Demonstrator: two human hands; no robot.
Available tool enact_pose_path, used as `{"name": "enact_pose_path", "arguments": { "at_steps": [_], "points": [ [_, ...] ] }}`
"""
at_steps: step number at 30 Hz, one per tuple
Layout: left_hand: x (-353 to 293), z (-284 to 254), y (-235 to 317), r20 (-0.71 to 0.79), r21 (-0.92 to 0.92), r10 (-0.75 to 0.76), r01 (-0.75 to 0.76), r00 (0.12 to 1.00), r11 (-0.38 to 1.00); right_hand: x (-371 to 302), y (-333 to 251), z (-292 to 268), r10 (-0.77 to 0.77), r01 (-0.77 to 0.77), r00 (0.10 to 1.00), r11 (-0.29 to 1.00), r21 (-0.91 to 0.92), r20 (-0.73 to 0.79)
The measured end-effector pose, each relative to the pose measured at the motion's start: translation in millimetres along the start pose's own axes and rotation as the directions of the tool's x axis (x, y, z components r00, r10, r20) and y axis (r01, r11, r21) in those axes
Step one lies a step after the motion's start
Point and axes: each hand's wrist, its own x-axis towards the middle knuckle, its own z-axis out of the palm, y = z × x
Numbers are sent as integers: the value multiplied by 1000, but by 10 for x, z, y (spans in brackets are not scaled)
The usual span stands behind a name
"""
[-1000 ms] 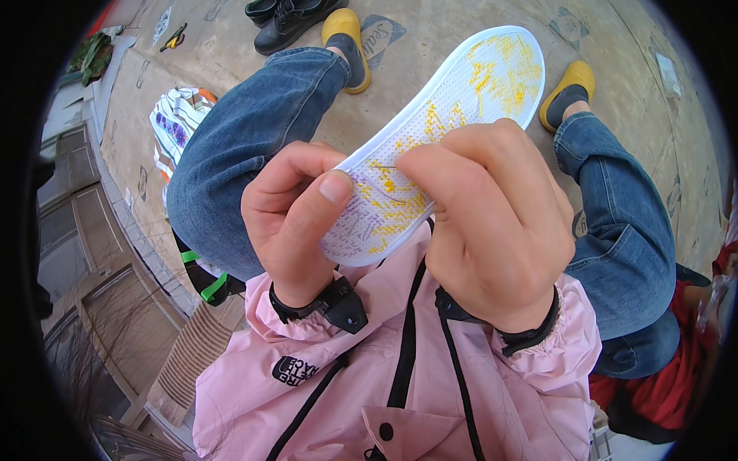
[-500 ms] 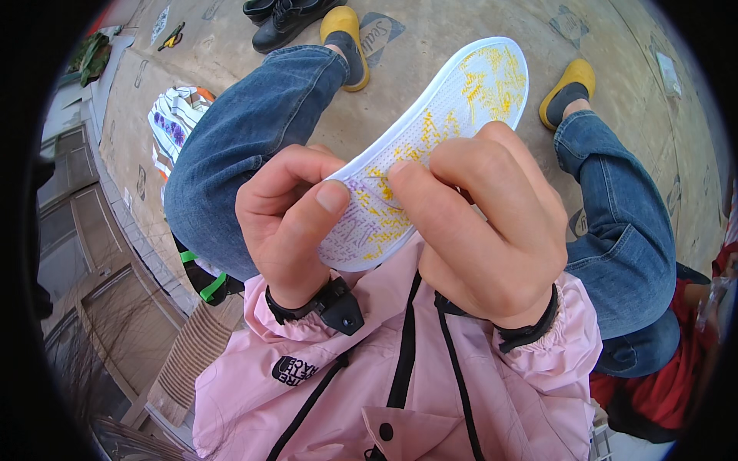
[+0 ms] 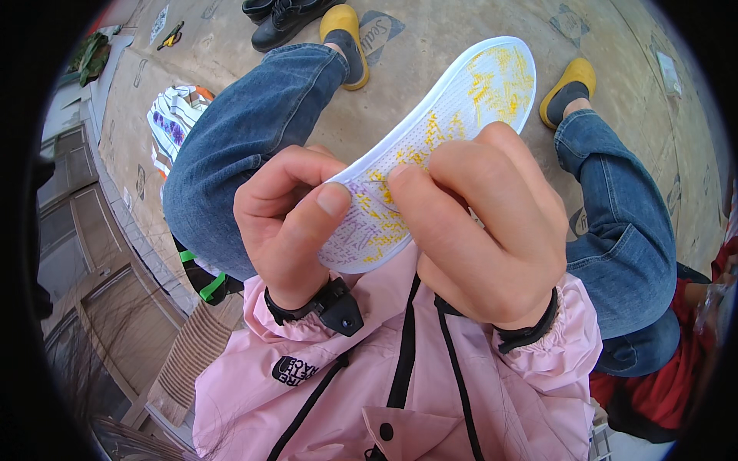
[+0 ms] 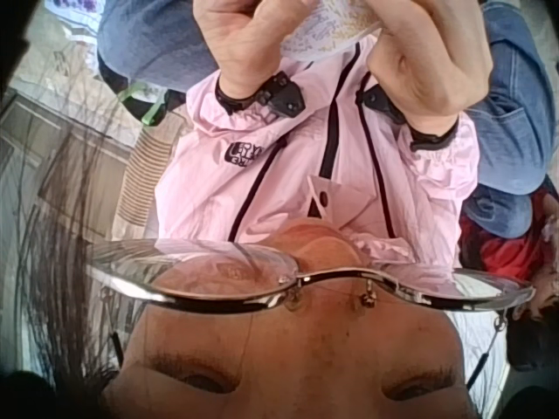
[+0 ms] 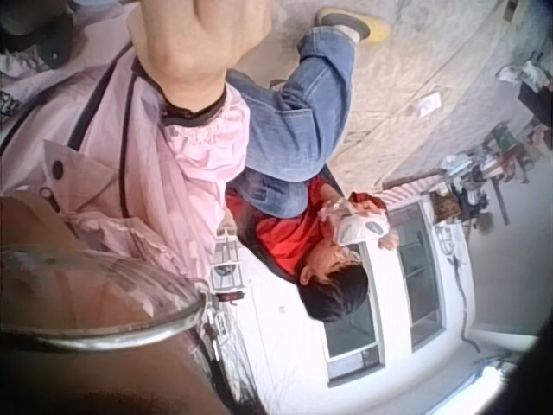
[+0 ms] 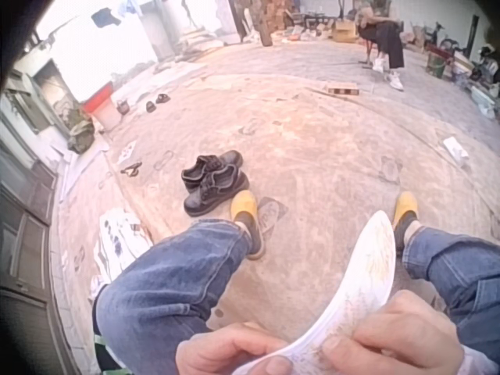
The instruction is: The person sits on the floor and embroiders a floral pattern onto a shoe insole using a needle and thread. They retrieve thread from a nearby bag, thread the needle, and stitch the design onto the insole surface.
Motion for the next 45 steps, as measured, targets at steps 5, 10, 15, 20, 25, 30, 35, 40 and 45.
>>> {"name": "enact_pose_path", "arguments": {
  "at_steps": [5,10,15,20,25,30,35,40,45],
  "points": [
    [-5,8,-26,27,14,-41,40,999,999,12,-24,33,-18,17,1000,999,34,10],
    [-4,11,-24,37,45,-10,9,999,999,-4,-31,-7,-15,15,1000,1000,-4,6],
    [-3,3,-12,33,33,-5,4,999,999,-15,-37,-13,1,-1,1000,1000,-14,-4],
    [3,-5,-23,39,14,-4,3,999,1000,-22,-18,-16,-10,10,1000,1000,-15,-1],
    [1,-11,-24,34,-2,-18,18,999,1000,-20,-21,-30,-11,11,1000,1000,-19,9],
    [-1,-4,-3,36,21,-26,25,999,999,-19,-18,-19,-5,5,1000,1000,-17,4],
    [-12,-8,-25,33,-20,-50,51,998,998,-37,-20,1,17,-17,1000,1000,5,5],
    [0,-32,-42,65,-54,-68,71,996,996,-35,-29,16,31,-31,1000,999,26,-2],
    [-10,-16,-67,77,-111,-84,92,993,990,-58,-16,50,37,-36,999,998,45,-33]
  ]
}}
